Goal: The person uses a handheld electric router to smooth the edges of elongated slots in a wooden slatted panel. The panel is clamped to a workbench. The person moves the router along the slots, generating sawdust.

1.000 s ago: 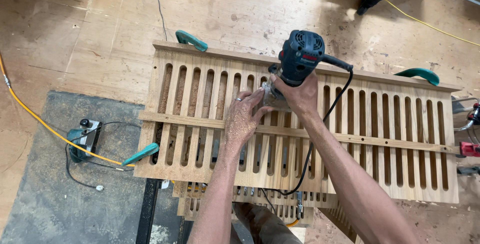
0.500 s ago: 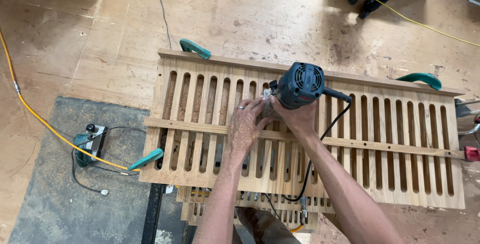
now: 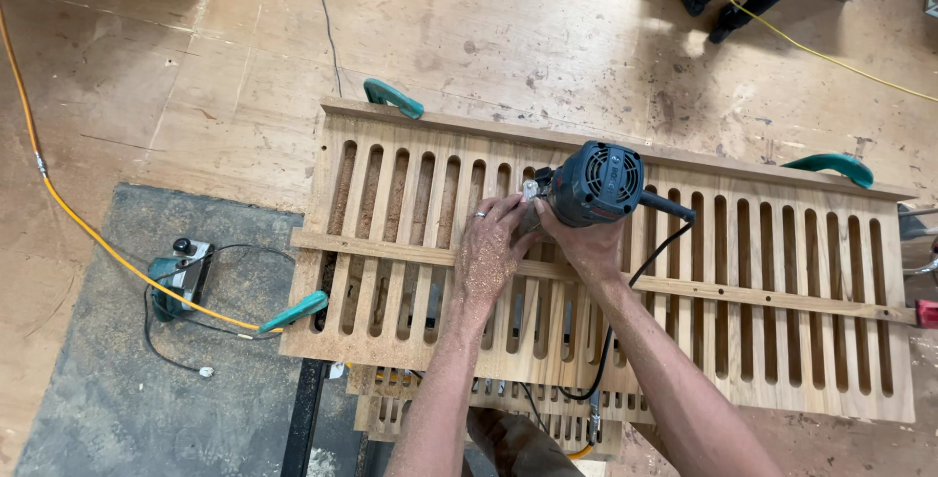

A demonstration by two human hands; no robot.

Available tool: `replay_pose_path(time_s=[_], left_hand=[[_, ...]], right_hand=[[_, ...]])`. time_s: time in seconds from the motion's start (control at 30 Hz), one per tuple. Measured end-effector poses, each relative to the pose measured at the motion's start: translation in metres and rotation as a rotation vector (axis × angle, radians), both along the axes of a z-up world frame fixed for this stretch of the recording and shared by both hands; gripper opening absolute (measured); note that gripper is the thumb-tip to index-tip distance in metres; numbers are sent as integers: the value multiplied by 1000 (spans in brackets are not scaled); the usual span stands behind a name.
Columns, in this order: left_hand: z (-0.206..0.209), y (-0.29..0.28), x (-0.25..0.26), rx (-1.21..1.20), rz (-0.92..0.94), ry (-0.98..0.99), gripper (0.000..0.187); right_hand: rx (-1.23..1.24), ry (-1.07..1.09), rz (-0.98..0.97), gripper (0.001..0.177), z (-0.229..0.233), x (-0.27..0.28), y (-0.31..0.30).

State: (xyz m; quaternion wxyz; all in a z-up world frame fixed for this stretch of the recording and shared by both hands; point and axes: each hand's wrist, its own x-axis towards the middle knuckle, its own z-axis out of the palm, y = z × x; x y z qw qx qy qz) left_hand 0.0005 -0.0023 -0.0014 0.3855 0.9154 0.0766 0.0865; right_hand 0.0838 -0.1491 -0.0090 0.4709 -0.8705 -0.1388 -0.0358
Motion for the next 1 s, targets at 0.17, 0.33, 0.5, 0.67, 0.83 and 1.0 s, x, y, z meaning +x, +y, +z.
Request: replay_pose_path(time_s=[0.17, 0.33, 0.5, 0.67, 0.83, 1.0], left_hand=[[-1, -4, -3, 40, 24, 13, 45], [-2, -8, -3, 30, 30, 13, 44], [25, -8, -11, 84, 68, 19, 42], [24, -14, -12, 145, 109, 35, 44], [19, -15, -8, 164, 118, 49, 45], [17, -16, -5, 146, 139, 44, 45]], right_hand=[[62, 138, 6, 106, 3, -3, -3], [110, 222, 13, 111, 24, -7, -2], [98, 262, -163, 105, -11, -5, -3], [158, 231, -124, 96, -29, 3, -12], [138, 161, -212, 101, -55, 10, -8], [130, 154, -176, 97, -32, 4, -2]])
